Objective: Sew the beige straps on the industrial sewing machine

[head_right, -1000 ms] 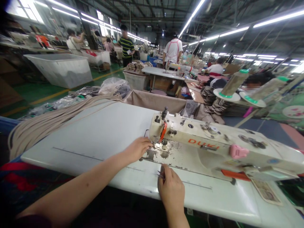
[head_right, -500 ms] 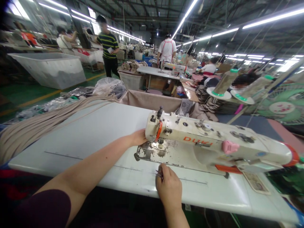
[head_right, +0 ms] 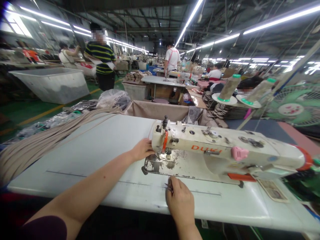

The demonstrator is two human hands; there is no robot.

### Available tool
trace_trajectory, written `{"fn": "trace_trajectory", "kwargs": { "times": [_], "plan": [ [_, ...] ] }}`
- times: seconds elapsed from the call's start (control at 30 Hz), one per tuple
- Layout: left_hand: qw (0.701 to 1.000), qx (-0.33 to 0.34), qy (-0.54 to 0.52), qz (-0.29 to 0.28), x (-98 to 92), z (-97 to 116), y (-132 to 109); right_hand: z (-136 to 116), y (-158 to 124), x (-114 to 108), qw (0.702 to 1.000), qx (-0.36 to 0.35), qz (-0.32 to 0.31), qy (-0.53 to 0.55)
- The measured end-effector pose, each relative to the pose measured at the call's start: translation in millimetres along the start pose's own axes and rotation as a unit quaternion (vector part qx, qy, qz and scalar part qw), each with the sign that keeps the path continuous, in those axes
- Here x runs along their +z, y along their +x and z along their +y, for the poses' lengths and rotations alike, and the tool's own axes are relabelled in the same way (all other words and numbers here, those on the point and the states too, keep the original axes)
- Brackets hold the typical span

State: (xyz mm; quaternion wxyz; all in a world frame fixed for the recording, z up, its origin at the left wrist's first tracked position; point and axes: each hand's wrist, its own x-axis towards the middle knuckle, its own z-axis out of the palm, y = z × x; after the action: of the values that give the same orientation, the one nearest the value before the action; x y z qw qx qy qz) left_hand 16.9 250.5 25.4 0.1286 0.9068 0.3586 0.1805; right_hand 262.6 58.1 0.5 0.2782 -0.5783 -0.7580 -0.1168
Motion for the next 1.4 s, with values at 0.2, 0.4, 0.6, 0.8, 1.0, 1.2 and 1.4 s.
{"fn": "trace_trajectory", "kwargs": {
  "times": [0.2,0.4,0.6,0.8,1.0,1.2,1.4],
  "plan": [
    [1.0,-0.026,-0.006,0.003,-5.6,5,-7,0,-1,1,1.0,0.001,0.0,-0.002],
    [0.997,-0.067,-0.038,0.002,-1.4,24,-20,0,-3,1,1.0,0.006,-0.019,0.004],
    [0.993,-0.108,-0.054,0.011,2.5,42,-32,-1,-2,0,1.0,0.008,-0.009,-0.001],
    [0.984,-0.167,-0.06,0.02,4.4,70,-37,-4,-1,-2,1.0,0.009,-0.005,0.005],
    [0.969,-0.242,-0.033,0.022,18.4,107,-36,-5,-1,-1,1.0,0.013,-0.008,0.017],
    [0.969,-0.248,-0.014,-0.017,21.3,131,-37,-9,-4,-5,0.998,0.044,-0.02,0.048],
    [0.968,-0.236,0.019,-0.087,28.3,138,-53,-9,-7,-13,0.978,0.098,-0.018,0.181]
  ]
}}
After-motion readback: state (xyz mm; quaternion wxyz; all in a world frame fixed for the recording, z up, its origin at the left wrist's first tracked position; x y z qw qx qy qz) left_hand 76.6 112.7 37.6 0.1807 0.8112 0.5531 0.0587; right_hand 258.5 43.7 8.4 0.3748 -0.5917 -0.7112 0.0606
